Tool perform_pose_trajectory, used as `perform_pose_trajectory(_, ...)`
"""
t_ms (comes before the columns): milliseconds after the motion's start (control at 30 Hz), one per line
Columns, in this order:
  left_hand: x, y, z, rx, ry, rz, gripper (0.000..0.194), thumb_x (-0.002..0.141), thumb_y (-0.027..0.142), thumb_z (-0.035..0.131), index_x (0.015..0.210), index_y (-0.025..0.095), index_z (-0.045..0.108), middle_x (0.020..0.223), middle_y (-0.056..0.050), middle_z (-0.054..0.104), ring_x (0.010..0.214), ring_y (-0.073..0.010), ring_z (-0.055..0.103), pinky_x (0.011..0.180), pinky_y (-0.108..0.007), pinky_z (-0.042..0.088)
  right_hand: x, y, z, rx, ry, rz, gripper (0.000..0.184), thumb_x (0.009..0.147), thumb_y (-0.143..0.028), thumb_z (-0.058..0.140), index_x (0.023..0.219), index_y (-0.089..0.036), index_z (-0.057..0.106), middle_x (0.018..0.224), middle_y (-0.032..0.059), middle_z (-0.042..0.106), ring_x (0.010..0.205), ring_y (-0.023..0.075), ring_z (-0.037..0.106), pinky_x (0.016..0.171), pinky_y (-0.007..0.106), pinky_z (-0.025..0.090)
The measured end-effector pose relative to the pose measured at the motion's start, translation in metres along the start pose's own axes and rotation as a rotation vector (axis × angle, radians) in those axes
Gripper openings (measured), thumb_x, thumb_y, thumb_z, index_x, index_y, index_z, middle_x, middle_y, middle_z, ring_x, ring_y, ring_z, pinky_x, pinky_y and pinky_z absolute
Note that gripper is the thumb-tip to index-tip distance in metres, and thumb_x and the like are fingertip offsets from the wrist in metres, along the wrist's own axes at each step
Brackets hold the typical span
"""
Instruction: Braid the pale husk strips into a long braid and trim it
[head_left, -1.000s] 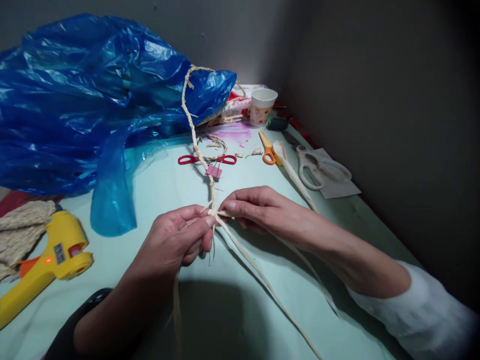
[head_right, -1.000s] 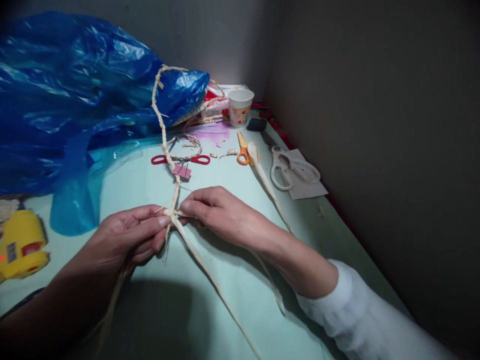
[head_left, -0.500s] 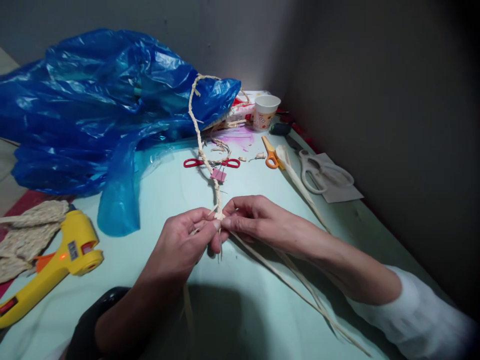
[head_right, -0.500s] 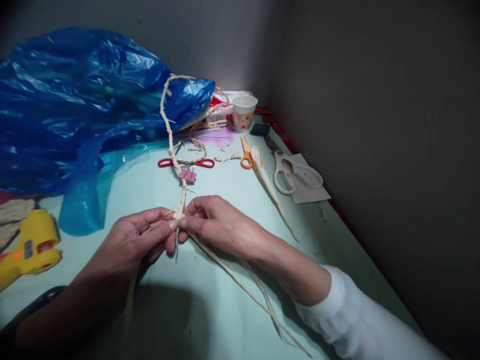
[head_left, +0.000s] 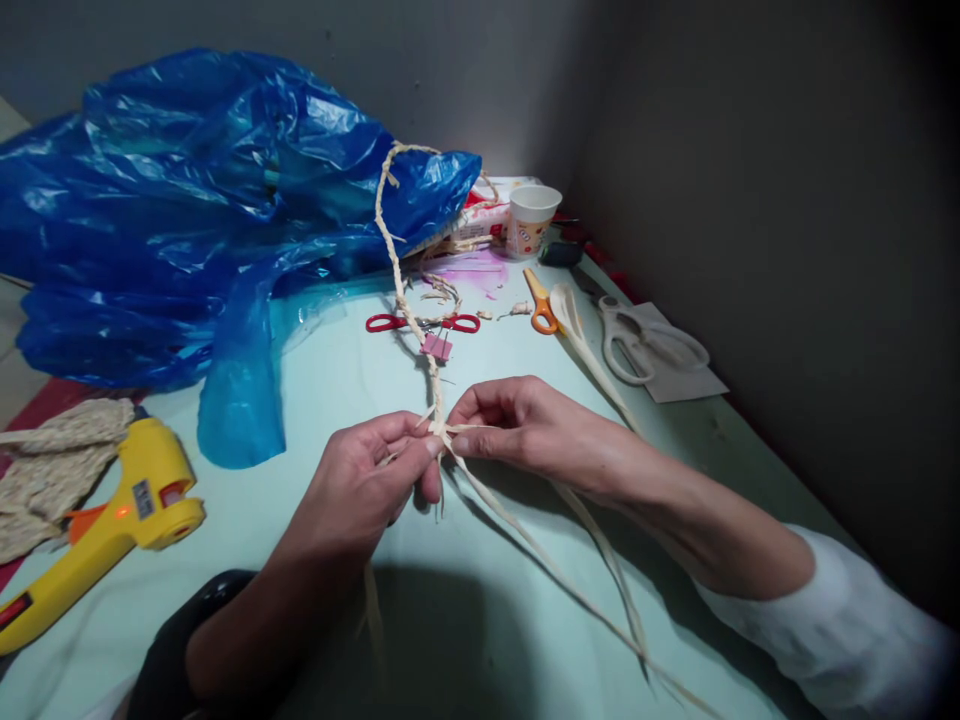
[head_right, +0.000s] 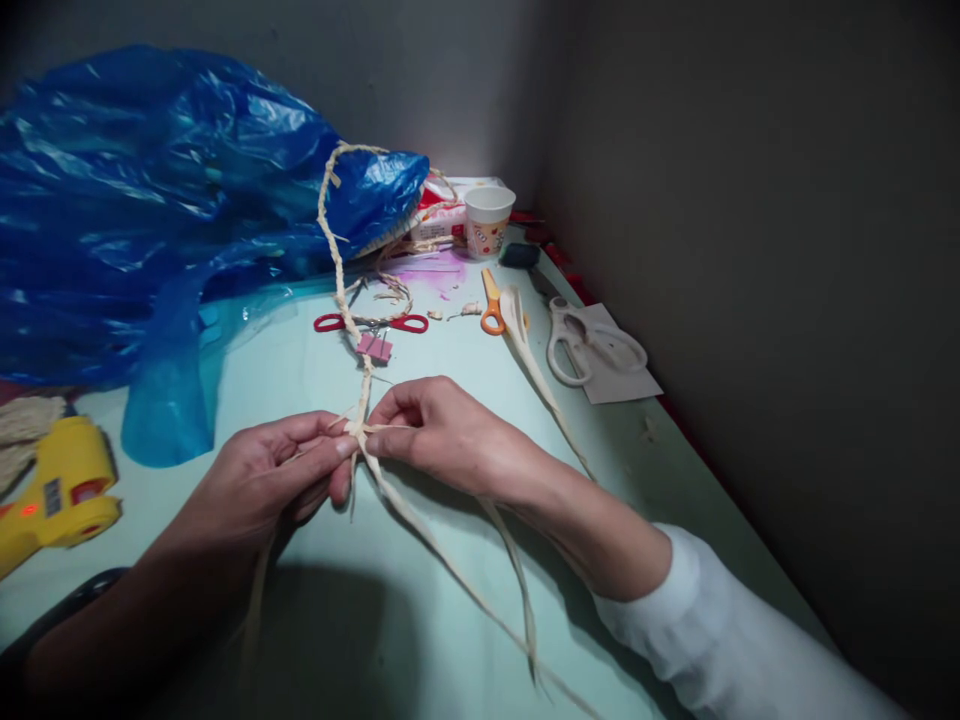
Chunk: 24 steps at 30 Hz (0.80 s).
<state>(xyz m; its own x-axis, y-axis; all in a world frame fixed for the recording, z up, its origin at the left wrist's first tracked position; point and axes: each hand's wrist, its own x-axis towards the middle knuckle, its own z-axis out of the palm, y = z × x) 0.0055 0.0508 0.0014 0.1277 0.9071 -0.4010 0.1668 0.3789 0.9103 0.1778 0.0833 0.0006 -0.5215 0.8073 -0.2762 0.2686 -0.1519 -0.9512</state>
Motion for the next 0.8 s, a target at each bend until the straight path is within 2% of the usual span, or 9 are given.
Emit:
perform_pose_trajectory(67, 0.000, 0.000, 0.001, 0.002, 0.017, 0.006, 0.015, 0.078, 0.029, 0.061, 0.071, 0.017, 0.056, 0.050, 0.005, 0.054, 0.041, -0.0052, 0.029, 0.040, -0.019, 0.020, -0.001, 0.000, 0.001, 0.048, 0.003, 0.036, 0.025, 0.078, -0.037, 0.067, 0.083, -0.013, 0.061, 0.068, -0.0017, 0.052, 0.057, 0.0077, 0.036, 0.050, 0.022, 0.026)
perform_pose_trajectory(200, -0.001, 0.000, 0.004, 0.052, 0.081, 0.090, 0.016, 0.079, 0.027, 0.061, 0.066, 0.017, 0.057, 0.050, 0.004, 0.055, 0.053, -0.0089, 0.047, 0.052, -0.019, 0.036, -0.002, 0.001, 0.003, 0.065, 0.034, 0.059, 0.024, 0.076, -0.036, 0.067, 0.084, -0.014, 0.061, 0.067, -0.0018, 0.051, 0.056, 0.0074, 0.036, 0.049, 0.022, 0.025)
perform_pose_trajectory(300, -0.002, -0.001, 0.005, 0.102, 0.099, 0.114, 0.017, 0.081, 0.028, 0.058, 0.067, 0.018, 0.057, 0.052, 0.003, 0.057, 0.057, -0.0106, 0.050, 0.058, -0.020, 0.040, -0.002, 0.000, 0.006, 0.093, 0.044, 0.068, 0.023, 0.077, -0.036, 0.067, 0.081, -0.014, 0.060, 0.063, -0.0028, 0.048, 0.054, 0.0072, 0.035, 0.048, 0.022, 0.025)
perform_pose_trajectory(533, -0.002, -0.014, 0.004, 0.349, 0.149, 0.230, 0.017, 0.082, 0.032, 0.056, 0.073, 0.019, 0.061, 0.059, 0.003, 0.061, 0.057, -0.0118, 0.051, 0.055, -0.022, 0.037, 0.001, 0.004, 0.017, 0.082, 0.163, 0.001, 0.020, 0.081, -0.033, 0.062, 0.077, -0.014, 0.059, 0.064, -0.0029, 0.049, 0.055, 0.0072, 0.037, 0.051, 0.022, 0.026)
perform_pose_trajectory(633, -0.003, -0.013, 0.003, 0.279, 0.138, 0.232, 0.016, 0.081, 0.033, 0.058, 0.076, 0.019, 0.063, 0.062, 0.001, 0.062, 0.057, -0.0115, 0.051, 0.055, -0.022, 0.037, 0.002, 0.004, 0.019, 0.075, 0.174, 0.014, 0.016, 0.082, -0.029, 0.060, 0.077, -0.014, 0.058, 0.065, -0.0025, 0.051, 0.056, 0.0071, 0.037, 0.053, 0.022, 0.027)
perform_pose_trajectory(700, -0.003, -0.008, 0.001, 0.184, 0.102, 0.177, 0.023, 0.081, 0.037, 0.057, 0.072, 0.017, 0.063, 0.055, 0.002, 0.055, 0.051, -0.0095, 0.044, 0.049, -0.021, 0.032, 0.002, 0.004, 0.019, 0.093, 0.171, 0.022, 0.013, 0.082, -0.026, 0.058, 0.076, -0.014, 0.058, 0.064, -0.0028, 0.050, 0.055, 0.0067, 0.036, 0.052, 0.022, 0.026)
perform_pose_trajectory(800, -0.001, -0.002, -0.003, 0.055, 0.033, 0.025, 0.033, 0.082, 0.043, 0.054, 0.066, 0.015, 0.062, 0.043, 0.006, 0.033, 0.042, -0.0064, 0.025, 0.042, -0.021, 0.018, 0.003, 0.003, 0.018, 0.134, 0.145, 0.031, 0.012, 0.082, -0.025, 0.058, 0.076, -0.014, 0.057, 0.065, -0.0024, 0.052, 0.055, 0.0066, 0.036, 0.052, 0.022, 0.025)
